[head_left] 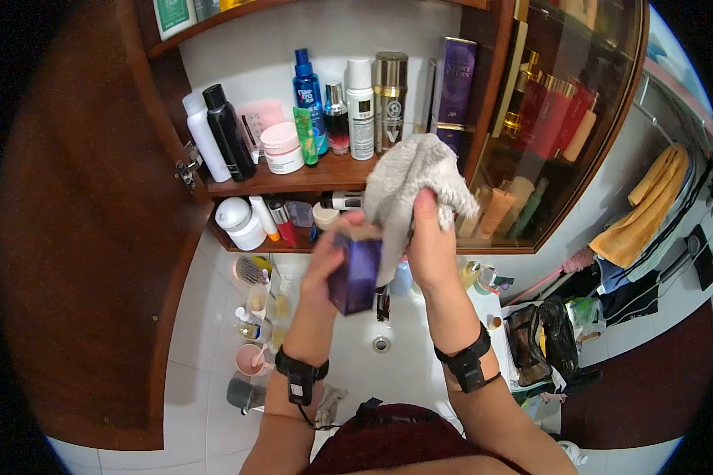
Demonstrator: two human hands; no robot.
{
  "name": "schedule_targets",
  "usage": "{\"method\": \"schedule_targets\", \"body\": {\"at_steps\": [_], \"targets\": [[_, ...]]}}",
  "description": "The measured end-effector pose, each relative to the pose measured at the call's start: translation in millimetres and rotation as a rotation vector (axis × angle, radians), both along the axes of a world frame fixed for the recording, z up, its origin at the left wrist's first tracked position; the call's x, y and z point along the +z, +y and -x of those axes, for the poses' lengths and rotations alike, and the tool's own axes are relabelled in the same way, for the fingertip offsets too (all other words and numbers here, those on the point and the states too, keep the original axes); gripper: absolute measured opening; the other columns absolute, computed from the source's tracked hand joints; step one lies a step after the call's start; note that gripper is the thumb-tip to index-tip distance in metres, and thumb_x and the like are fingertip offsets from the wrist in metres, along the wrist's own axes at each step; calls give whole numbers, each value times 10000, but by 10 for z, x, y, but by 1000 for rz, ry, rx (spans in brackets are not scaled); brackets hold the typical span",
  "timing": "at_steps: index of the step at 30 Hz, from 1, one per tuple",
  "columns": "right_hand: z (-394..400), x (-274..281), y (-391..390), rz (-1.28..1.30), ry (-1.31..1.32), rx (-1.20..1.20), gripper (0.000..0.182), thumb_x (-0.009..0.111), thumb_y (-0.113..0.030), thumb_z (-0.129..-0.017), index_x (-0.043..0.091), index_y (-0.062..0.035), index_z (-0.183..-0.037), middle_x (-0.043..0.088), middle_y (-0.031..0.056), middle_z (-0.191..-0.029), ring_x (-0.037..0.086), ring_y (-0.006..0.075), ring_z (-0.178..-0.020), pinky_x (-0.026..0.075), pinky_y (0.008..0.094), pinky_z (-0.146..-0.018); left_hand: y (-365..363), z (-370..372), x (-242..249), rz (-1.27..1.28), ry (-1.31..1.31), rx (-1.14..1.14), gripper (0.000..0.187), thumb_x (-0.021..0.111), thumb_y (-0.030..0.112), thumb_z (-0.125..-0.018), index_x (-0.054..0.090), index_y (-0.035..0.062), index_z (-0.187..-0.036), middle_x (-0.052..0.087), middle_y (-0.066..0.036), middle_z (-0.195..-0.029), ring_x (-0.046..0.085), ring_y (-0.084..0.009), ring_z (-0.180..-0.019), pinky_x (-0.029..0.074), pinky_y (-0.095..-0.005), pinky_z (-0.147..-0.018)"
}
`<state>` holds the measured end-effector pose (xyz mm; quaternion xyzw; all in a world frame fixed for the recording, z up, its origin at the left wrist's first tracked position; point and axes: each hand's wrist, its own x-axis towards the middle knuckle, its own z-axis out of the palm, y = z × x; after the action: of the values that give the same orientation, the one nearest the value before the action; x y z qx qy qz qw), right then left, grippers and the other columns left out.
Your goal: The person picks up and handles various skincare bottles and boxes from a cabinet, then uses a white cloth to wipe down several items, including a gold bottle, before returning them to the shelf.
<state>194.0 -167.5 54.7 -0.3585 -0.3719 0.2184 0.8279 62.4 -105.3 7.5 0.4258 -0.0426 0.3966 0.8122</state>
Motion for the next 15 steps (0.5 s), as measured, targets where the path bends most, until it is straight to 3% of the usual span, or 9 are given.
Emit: {"method": "schedule_targets", "body": {"at_steps": [5,8,9,12,15], "targets": [[-103,74,161,220,-883,-511,247,582,-186,-872,641,-24,-1048,565,234,-1144,489,418,-1126,319,444,-1057,-13,-91,-226,177,-96,-210,668,630,311,-831,370,-5,-1358,579,-144,-1163,608,-225,-1026,501,-338,-885],[-413,-73,509,395,-1345,-701,300,630,-245,-861,635,1,-1032,590,241,-1046,522,409,-1056,408,443,-942,52,-181,-291,333,-149,-242,623,560,284,-885,350,2,-1399,586,-151,-1156,628,-234,-967,518,-335,-846],[-328,91,469,788,-1317,-521,406,622,-349,-860,631,28,-1008,588,229,-1045,541,386,-1042,415,456,-920,62,-216,-296,367,-172,-233,652,558,285,-880,320,-7,-1413,570,-178,-1186,632,-254,-956,529,-332,-828],[-331,-36,638,754,-1551,-732,447,591,-405,-871,625,26,-986,596,192,-1030,562,344,-1030,427,447,-895,121,-230,-362,395,-203,-189,682,557,289,-879,295,-35,-1418,540,-222,-1235,628,-293,-962,520,-349,-844],[-248,-15,653,884,-1614,-693,355,576,-348,-850,638,-29,-995,610,153,-1061,567,304,-1036,407,422,-894,96,-147,-327,370,-216,-137,675,553,282,-880,301,-52,-1409,539,-228,-1232,622,-302,-975,501,-361,-872]]}}
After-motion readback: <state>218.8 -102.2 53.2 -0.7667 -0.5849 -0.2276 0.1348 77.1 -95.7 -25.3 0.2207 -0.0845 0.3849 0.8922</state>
